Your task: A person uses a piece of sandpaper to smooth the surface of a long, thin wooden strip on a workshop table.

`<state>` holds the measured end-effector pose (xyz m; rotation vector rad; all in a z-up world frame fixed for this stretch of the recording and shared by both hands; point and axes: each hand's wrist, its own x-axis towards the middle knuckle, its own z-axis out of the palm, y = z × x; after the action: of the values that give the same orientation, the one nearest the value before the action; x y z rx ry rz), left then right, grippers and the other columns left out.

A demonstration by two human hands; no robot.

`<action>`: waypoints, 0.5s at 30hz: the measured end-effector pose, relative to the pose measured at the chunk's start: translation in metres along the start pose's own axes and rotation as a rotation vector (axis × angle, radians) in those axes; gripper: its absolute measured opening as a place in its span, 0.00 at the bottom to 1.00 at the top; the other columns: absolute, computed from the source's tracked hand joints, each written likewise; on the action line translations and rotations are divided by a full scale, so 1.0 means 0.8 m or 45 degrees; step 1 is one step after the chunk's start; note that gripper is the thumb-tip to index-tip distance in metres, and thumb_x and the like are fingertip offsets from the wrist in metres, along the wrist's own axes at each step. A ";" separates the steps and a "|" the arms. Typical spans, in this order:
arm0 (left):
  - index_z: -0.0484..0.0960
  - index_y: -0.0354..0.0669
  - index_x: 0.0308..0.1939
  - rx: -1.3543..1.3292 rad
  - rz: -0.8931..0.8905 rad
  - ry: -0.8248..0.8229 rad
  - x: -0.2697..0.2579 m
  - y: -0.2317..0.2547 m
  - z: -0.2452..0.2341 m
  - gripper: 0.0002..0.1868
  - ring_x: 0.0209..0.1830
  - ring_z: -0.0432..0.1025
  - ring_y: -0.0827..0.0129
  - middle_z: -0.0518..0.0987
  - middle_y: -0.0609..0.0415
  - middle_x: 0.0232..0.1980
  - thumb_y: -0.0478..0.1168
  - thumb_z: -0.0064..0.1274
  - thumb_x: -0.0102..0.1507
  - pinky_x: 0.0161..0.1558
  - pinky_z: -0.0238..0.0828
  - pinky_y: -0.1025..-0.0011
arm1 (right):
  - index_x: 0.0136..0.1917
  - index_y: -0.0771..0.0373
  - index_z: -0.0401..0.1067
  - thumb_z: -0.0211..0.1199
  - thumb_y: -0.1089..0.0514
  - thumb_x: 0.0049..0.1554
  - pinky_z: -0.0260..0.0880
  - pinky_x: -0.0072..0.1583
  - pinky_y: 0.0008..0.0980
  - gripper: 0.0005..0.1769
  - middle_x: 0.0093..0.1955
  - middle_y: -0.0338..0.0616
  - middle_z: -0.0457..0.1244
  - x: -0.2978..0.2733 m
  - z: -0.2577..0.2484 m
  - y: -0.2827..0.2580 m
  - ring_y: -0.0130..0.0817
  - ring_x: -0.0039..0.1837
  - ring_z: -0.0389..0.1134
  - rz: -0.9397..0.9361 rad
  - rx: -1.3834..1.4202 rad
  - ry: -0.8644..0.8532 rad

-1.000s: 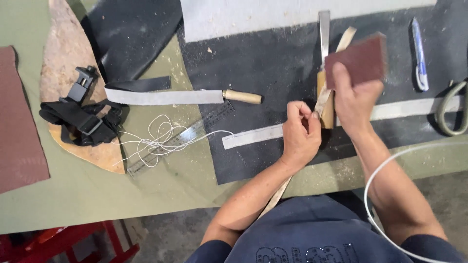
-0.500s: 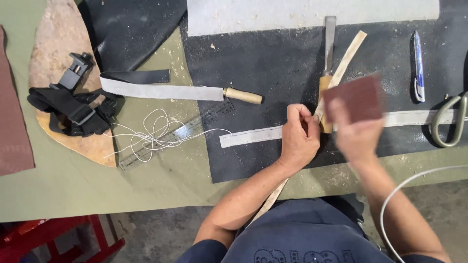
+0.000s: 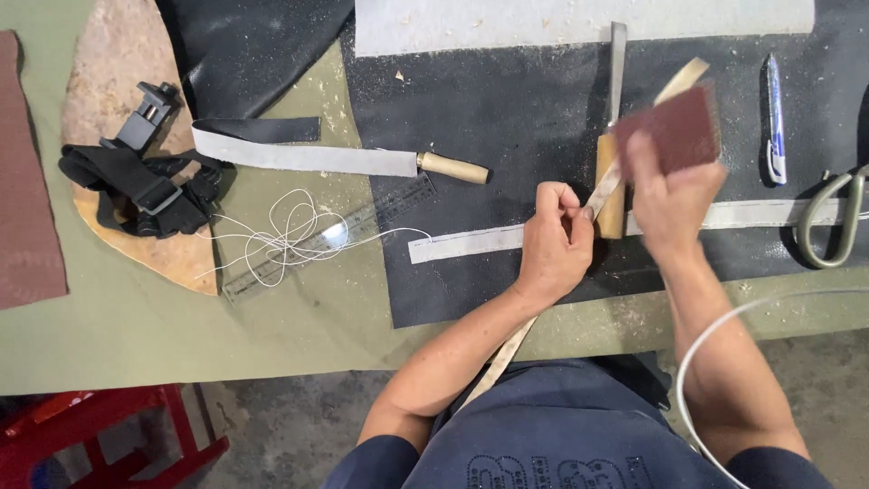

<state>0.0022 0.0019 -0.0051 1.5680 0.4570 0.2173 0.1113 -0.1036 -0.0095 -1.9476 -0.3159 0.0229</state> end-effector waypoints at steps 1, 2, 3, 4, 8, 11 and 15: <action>0.60 0.48 0.41 0.039 -0.015 0.000 -0.002 -0.001 0.000 0.08 0.22 0.58 0.76 0.62 0.62 0.28 0.34 0.43 0.68 0.27 0.55 0.69 | 0.54 0.73 0.77 0.67 0.60 0.71 0.69 0.34 0.25 0.10 0.46 0.49 0.70 0.014 -0.003 0.000 0.35 0.40 0.70 -0.034 -0.074 0.097; 0.60 0.49 0.41 0.077 -0.026 0.000 -0.003 -0.001 0.001 0.08 0.21 0.59 0.75 0.64 0.63 0.27 0.35 0.44 0.68 0.25 0.55 0.69 | 0.54 0.72 0.77 0.67 0.59 0.73 0.69 0.37 0.24 0.11 0.46 0.49 0.71 0.030 -0.006 -0.001 0.34 0.42 0.70 -0.073 -0.150 0.197; 0.60 0.49 0.41 0.081 -0.018 -0.003 -0.008 0.004 -0.005 0.08 0.21 0.59 0.75 0.64 0.63 0.27 0.35 0.44 0.68 0.25 0.55 0.69 | 0.54 0.72 0.77 0.67 0.59 0.73 0.69 0.37 0.24 0.11 0.46 0.49 0.71 0.028 -0.011 -0.006 0.34 0.42 0.70 -0.076 -0.145 0.204; 0.61 0.48 0.42 0.058 -0.060 -0.012 -0.013 0.008 -0.009 0.07 0.22 0.59 0.76 0.64 0.62 0.27 0.34 0.44 0.68 0.25 0.54 0.69 | 0.47 0.61 0.62 0.67 0.56 0.73 0.56 0.34 0.27 0.17 0.39 0.39 0.59 0.029 -0.016 -0.012 0.27 0.36 0.57 0.164 0.069 0.248; 0.63 0.45 0.47 0.078 -0.094 -0.055 -0.029 0.008 -0.019 0.06 0.23 0.57 0.76 0.65 0.62 0.27 0.35 0.43 0.70 0.29 0.55 0.69 | 0.55 0.52 0.55 0.68 0.57 0.67 0.51 0.32 0.22 0.19 0.46 0.33 0.61 0.022 -0.028 -0.002 0.18 0.36 0.55 0.406 0.512 0.314; 0.64 0.43 0.53 0.139 -0.123 -0.108 -0.034 0.016 -0.024 0.10 0.24 0.62 0.73 0.69 0.61 0.31 0.35 0.43 0.68 0.31 0.60 0.68 | 0.55 0.50 0.57 0.70 0.57 0.66 0.46 0.31 0.24 0.20 0.40 0.32 0.59 0.022 -0.031 0.043 0.19 0.33 0.52 0.423 0.667 0.433; 0.65 0.43 0.59 0.334 -0.119 -0.183 -0.012 0.027 -0.018 0.17 0.25 0.66 0.73 0.72 0.61 0.37 0.42 0.44 0.67 0.30 0.64 0.66 | 0.57 0.54 0.53 0.66 0.57 0.64 0.55 0.29 0.15 0.22 0.51 0.36 0.64 0.014 -0.028 -0.006 0.17 0.36 0.60 0.542 0.650 0.231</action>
<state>-0.0094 0.0115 0.0182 1.8000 0.4579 -0.0294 0.1250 -0.1197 0.0051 -1.4626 0.2145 0.1851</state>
